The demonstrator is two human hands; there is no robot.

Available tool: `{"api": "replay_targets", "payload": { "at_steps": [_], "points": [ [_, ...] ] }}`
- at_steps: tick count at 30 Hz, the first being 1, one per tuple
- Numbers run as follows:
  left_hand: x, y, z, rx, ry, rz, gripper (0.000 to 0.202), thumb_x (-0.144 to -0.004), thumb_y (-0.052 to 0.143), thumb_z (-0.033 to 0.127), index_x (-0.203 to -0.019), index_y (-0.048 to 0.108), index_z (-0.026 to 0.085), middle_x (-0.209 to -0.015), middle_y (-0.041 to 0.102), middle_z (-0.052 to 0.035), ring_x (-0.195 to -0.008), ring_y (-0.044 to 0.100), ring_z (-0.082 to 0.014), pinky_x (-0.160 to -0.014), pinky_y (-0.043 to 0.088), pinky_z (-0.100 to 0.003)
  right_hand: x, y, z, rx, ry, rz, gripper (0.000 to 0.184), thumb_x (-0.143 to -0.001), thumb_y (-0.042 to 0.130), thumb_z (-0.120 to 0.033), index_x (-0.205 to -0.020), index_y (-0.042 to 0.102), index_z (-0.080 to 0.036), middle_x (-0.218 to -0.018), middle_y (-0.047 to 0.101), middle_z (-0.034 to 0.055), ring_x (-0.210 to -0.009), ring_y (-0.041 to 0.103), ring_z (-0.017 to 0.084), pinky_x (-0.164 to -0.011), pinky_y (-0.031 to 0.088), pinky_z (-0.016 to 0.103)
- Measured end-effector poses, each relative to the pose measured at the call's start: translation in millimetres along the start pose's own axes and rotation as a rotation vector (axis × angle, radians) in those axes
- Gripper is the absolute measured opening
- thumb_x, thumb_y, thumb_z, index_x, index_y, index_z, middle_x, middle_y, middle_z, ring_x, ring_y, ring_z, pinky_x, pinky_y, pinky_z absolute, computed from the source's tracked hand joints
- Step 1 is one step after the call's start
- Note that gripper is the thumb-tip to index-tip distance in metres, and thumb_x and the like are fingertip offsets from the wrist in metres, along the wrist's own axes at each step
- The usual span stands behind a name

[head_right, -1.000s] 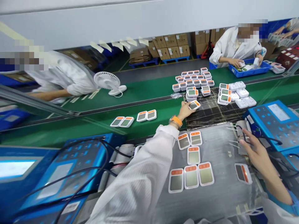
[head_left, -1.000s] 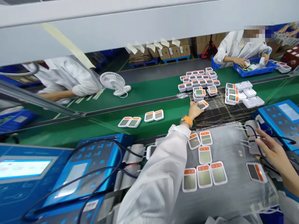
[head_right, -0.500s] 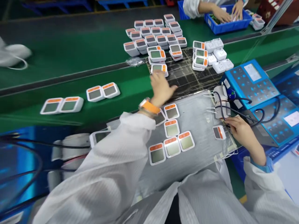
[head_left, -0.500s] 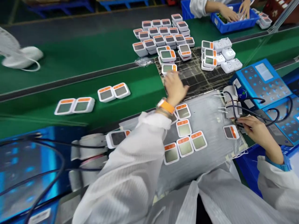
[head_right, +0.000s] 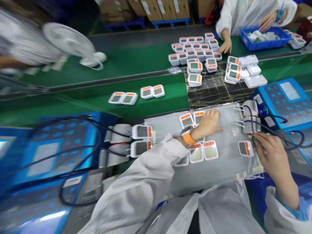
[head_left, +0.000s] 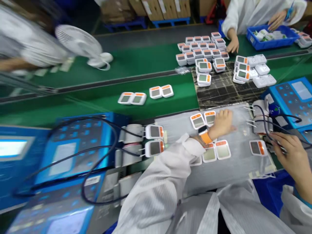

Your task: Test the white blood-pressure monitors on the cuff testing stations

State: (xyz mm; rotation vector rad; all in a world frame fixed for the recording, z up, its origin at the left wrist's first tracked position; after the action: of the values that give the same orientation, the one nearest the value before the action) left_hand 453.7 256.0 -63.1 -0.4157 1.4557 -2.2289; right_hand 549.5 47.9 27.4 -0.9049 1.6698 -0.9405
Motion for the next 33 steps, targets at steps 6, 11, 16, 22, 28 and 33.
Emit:
{"api": "replay_targets", "payload": {
  "at_steps": [6,11,16,22,28,33],
  "points": [
    [-2.1,-119.7,-248.6,-0.172,-0.685,0.259,0.073,-0.082,0.081,0.049,-0.137,0.051,0.013,-0.150,0.043,-0.0257,-0.139,0.040,-0.0448,-0.114,0.034,-0.052,-42.6,57.2,-100.0,-0.329,-0.165,-0.012,0.028,-0.101,0.050,-0.031,-0.122,0.069,-0.029,-0.126,0.071,0.0087,-0.114,0.066,0.030,-0.099,0.053,0.052],
    [14.1,-132.4,-350.1,-0.236,-0.585,-0.079,0.097,-0.075,0.081,0.059,-0.157,0.037,0.033,-0.171,0.021,-0.0143,-0.154,0.016,-0.0486,-0.119,0.025,-0.064,-67.4,127.9,-141.8,-0.400,-0.259,-0.006,0.028,-0.100,0.048,-0.024,-0.116,0.071,-0.028,-0.130,0.070,0.0078,-0.120,0.065,0.029,-0.098,0.057,0.050],
    [7.0,-112.7,-350.7,-0.278,-0.381,-0.104,0.075,-0.088,0.067,0.059,-0.156,0.039,0.043,-0.168,0.032,-0.0075,-0.148,0.031,-0.0428,-0.117,0.027,-0.060,-86.5,173.3,-132.6,-0.453,-0.237,0.021,0.029,-0.098,0.050,-0.018,-0.114,0.073,-0.026,-0.127,0.071,0.0081,-0.121,0.064,0.028,-0.099,0.057,0.050],
    [2.2,-107.3,-314.4,-0.352,-0.432,-0.119,0.070,-0.088,0.066,0.060,-0.153,0.044,0.043,-0.157,0.042,-0.0134,-0.136,0.038,-0.0460,-0.109,0.029,-0.066,-90.0,197.1,-63.9,-0.577,0.031,0.195,0.025,-0.098,0.051,-0.026,-0.103,0.075,-0.022,-0.110,0.076,0.0097,-0.105,0.069,0.027,-0.095,0.057,0.050],
    [91.6,-64.1,-224.6,-0.382,-0.297,-0.354,0.089,-0.073,0.083,0.059,-0.152,0.043,0.049,-0.154,0.048,-0.0123,-0.135,0.040,-0.0500,-0.111,0.023,-0.073,-84.8,217.4,-23.8,-0.650,0.249,0.226,0.025,-0.094,0.053,-0.031,-0.095,0.077,-0.022,-0.099,0.078,0.0086,-0.096,0.071,0.026,-0.090,0.058,0.048],
    [144.6,-26.0,-170.5,-0.323,-0.194,-0.382,0.097,-0.083,0.070,0.067,-0.163,0.025,0.036,-0.162,0.040,-0.0172,-0.139,0.045,-0.0449,-0.109,0.038,-0.066,-86.3,220.5,-27.7,-0.663,0.240,0.192,0.025,-0.091,0.052,-0.029,-0.092,0.076,-0.024,-0.098,0.078,0.0072,-0.097,0.071,0.026,-0.091,0.057,0.047]
  ]
}}
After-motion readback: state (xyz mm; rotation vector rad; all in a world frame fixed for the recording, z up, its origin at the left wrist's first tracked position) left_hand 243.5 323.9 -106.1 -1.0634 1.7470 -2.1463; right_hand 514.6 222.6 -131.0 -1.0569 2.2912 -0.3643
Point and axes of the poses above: each hand's wrist, its own x-axis away from the middle knuckle, its own y-axis out of the palm, z = x × y, the point moved 9 cm from there along -x, towards the middle knuckle
